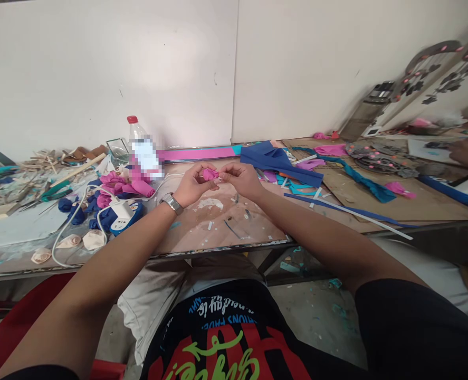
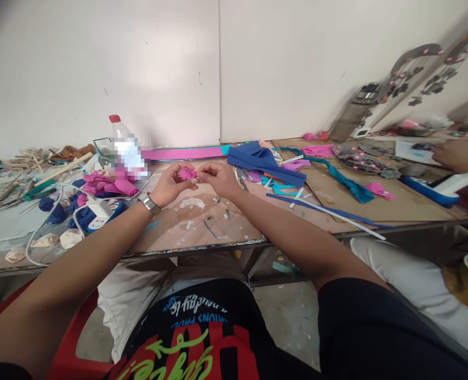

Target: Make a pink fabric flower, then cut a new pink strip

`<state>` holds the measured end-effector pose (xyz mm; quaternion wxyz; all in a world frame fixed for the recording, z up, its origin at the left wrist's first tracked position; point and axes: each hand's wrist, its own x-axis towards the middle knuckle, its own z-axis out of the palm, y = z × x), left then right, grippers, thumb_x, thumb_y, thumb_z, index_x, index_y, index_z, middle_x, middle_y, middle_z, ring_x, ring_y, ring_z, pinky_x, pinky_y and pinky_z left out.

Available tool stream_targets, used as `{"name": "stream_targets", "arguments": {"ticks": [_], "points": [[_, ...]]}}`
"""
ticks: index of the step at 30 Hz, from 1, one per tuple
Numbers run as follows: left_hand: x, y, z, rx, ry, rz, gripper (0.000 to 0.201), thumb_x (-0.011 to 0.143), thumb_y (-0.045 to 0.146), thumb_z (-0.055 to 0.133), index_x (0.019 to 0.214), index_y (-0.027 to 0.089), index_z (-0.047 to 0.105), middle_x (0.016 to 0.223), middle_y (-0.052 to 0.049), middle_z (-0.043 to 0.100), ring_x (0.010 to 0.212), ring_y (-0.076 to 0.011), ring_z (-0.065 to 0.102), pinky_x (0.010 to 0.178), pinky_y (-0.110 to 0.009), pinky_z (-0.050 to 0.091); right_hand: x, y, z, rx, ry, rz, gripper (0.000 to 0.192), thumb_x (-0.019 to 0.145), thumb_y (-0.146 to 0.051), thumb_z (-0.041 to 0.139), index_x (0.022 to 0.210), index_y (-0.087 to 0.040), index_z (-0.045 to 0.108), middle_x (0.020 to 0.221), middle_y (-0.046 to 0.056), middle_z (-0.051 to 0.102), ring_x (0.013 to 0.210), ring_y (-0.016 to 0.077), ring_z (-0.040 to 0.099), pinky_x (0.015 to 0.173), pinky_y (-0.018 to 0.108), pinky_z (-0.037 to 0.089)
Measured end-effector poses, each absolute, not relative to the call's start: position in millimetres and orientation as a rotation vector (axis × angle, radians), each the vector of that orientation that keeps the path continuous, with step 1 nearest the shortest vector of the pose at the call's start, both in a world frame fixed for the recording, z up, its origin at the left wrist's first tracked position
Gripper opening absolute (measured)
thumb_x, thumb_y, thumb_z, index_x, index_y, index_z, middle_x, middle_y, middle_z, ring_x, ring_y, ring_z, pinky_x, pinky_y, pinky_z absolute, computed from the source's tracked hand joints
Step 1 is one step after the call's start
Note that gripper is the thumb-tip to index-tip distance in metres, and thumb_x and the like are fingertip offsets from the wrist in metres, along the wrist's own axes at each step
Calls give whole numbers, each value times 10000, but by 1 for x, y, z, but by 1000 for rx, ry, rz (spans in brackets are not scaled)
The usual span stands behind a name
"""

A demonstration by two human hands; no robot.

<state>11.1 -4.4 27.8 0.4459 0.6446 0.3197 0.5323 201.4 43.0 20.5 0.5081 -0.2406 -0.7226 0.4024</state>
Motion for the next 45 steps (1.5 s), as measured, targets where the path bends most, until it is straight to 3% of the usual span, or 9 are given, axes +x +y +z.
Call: {"name": "stream_targets", "arguments": {"ticks": [12,17,23,33,41,45], "points": [[10,-3,29,1692,925,1445,296,760,314,814,965,149,680,970,-49,709,740,-125,680,740,-291,592,200,41,20,-574,-1715,959,347,756,-496,819,873,-176,754,789,30,754,700,167,692,727,340,607],[7,3,24,1693,892,1455,347,719,335,854,962,148,693,896,-48,721,713,-150,694,708,-315,603,202,43,16,-604,-1771,830,309,751,-460,834,935,-213,817,912,48,796,856,234,742,825,375,606],[8,3,23,1689,850,1487,467,622,303,924,999,160,689,1019,-66,734,874,-176,716,820,-326,598,201,45,14,-593,-1749,867,295,772,-480,817,872,-203,802,803,37,774,754,202,717,759,353,598],[7,4,21,1651,740,1520,479,681,261,891,1083,165,648,867,-32,748,779,-138,699,753,-287,575,203,30,28,-630,-1989,434,242,875,-425,709,823,-191,738,794,42,731,710,158,629,677,293,494],[8,4,22,1561,707,1425,536,695,307,900,1119,169,603,779,-5,755,638,-102,658,683,-268,560,200,27,27,-665,-1994,527,284,865,-438,689,739,-184,678,706,19,699,646,142,572,634,281,439],[8,5,20,1528,733,1397,521,672,345,914,1065,164,623,868,-39,776,682,-125,688,669,-285,586,199,28,24,-674,-1985,592,306,844,-452,693,701,-183,665,680,15,669,647,145,555,635,284,426]]}}
